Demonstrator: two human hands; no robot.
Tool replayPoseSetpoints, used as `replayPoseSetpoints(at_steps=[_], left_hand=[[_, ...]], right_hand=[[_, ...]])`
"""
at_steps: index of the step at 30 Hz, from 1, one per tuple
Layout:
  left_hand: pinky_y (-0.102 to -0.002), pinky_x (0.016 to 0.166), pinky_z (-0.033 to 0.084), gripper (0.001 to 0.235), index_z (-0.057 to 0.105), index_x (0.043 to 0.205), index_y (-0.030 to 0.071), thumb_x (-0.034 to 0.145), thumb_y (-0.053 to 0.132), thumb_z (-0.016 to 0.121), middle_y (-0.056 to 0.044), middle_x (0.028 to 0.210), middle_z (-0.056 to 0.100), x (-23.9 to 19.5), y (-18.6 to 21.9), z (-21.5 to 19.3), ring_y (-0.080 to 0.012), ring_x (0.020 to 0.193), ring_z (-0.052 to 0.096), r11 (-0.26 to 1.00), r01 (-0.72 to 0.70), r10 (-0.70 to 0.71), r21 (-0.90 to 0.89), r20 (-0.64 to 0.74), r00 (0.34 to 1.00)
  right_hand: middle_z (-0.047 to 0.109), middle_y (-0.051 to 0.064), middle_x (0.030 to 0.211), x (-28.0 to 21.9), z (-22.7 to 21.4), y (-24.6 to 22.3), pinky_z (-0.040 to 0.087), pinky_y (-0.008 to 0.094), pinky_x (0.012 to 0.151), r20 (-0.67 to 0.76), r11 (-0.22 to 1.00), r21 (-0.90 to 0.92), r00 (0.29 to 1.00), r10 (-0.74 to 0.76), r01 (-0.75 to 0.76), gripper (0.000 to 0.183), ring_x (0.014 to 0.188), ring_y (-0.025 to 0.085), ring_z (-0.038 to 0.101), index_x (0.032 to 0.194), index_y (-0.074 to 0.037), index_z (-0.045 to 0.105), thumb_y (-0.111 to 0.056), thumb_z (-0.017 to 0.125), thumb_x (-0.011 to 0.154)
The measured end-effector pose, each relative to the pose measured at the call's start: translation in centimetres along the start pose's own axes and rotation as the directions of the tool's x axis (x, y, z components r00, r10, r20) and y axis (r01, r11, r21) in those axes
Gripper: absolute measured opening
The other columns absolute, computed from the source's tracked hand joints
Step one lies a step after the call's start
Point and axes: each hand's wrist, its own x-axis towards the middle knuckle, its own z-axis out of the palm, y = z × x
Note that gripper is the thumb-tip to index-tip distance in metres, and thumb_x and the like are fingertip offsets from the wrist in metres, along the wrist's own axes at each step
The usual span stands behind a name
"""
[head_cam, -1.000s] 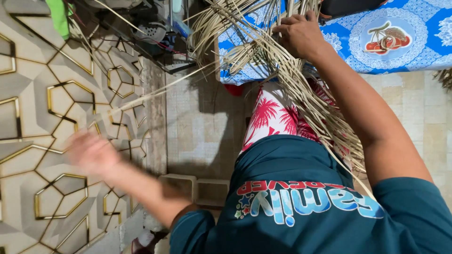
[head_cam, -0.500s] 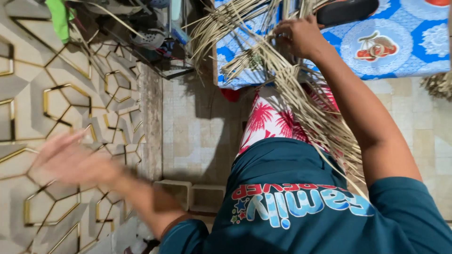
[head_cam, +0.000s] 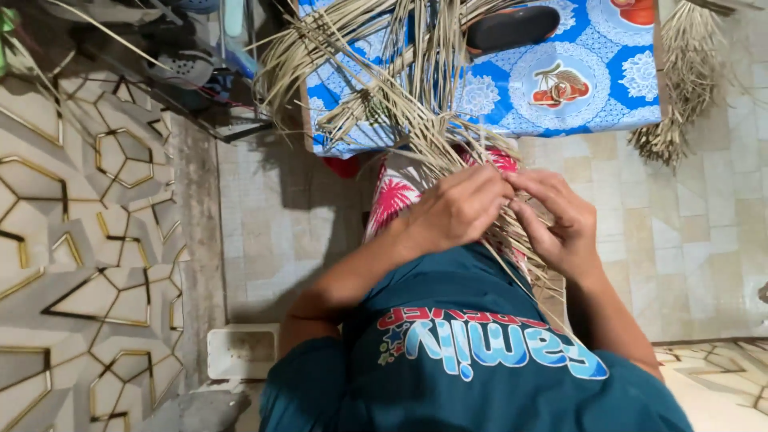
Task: The person sits on the floor and weaves dried plant fibers by hand, repeatedly pulling strands through a bundle to form a woven structure. The hands manipulate the fibers directly without tools, adjusting and tightening the weave throughout the clip.
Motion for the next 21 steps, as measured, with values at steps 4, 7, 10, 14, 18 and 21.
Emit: replayPoseSetpoints(at_steps=[4, 7, 10, 14, 18, 21], left_hand=[[-0.040, 0.073, 0.056, 0.011, 0.062, 0.103, 0.007, 0.098, 0.015, 0.057, -0.007, 0.091, 0.056, -1.3, 0.9, 1.2, -0.0314, 0.084, 0.064, 0.999, 0.051, -0.052, 0.014, 0.105, 0.993], [-0.040, 0.065, 0.052, 0.007, 0.058, 0.091, 0.003, 0.095, 0.009, 0.056, -0.009, 0.080, 0.049, -0.8, 1.2, 1.1, -0.0328, 0.072, 0.060, 0.994, -0.019, 0.007, 0.107, 0.116, 0.993], [-0.039, 0.063, 0.052, 0.009, 0.057, 0.090, 0.004, 0.095, 0.011, 0.055, -0.008, 0.080, 0.048, -2.5, -0.1, 2.4, -0.0316, 0.070, 0.060, 0.991, -0.005, -0.012, 0.135, 0.127, 0.992], [-0.038, 0.062, 0.053, 0.011, 0.061, 0.096, 0.004, 0.099, 0.012, 0.053, -0.007, 0.080, 0.050, -2.5, -0.5, 0.8, -0.0306, 0.069, 0.062, 0.995, 0.080, -0.087, 0.053, 0.126, 0.988], [-0.034, 0.061, 0.054, 0.013, 0.067, 0.096, 0.005, 0.098, 0.008, 0.054, -0.006, 0.079, 0.055, -2.3, -2.3, -1.2, -0.0253, 0.068, 0.063, 0.984, 0.175, -0.168, -0.032, 0.158, 0.973], [-0.032, 0.061, 0.054, 0.011, 0.069, 0.096, 0.007, 0.094, 0.004, 0.058, -0.006, 0.078, 0.057, -0.9, -3.5, -3.7, -0.0247, 0.067, 0.065, 0.978, 0.211, -0.208, 0.001, 0.145, 0.967]], right_hand=[[0.074, 0.011, 0.094, -3.9, -0.5, 2.1, 0.053, 0.043, 0.087, -0.006, 0.973, -0.170, 0.988, 0.155, -0.154, 0.023, 0.085, 0.030, 0.065, 0.113, -0.003, 0.079, -0.005, 0.083, 0.090], [0.075, 0.007, 0.095, -4.8, 0.0, 3.5, 0.053, 0.041, 0.085, -0.029, 0.959, -0.248, 0.990, 0.136, -0.139, 0.013, 0.083, 0.027, 0.064, 0.105, -0.008, 0.081, -0.009, 0.084, 0.092], [0.070, 0.011, 0.084, -4.4, 0.8, 3.6, 0.053, 0.046, 0.079, -0.019, 0.966, -0.250, 0.998, 0.065, -0.068, 0.007, 0.078, 0.033, 0.064, 0.099, -0.004, 0.077, -0.005, 0.081, 0.093], [0.069, 0.012, 0.083, -4.1, 1.0, 3.6, 0.052, 0.046, 0.077, -0.015, 0.979, -0.199, 0.999, 0.052, -0.054, 0.004, 0.076, 0.035, 0.063, 0.096, -0.004, 0.076, -0.004, 0.079, 0.095], [0.069, 0.014, 0.085, -3.1, 0.8, 2.2, 0.052, 0.046, 0.076, 0.006, 0.997, -0.059, 0.998, 0.055, -0.055, 0.004, 0.076, 0.037, 0.063, 0.094, -0.001, 0.073, -0.001, 0.077, 0.096], [0.068, 0.016, 0.083, -2.5, 0.7, 1.7, 0.053, 0.049, 0.082, 0.021, 0.997, 0.037, 0.998, 0.062, -0.063, 0.005, 0.080, 0.040, 0.065, 0.091, 0.001, 0.071, 0.002, 0.075, 0.095]])
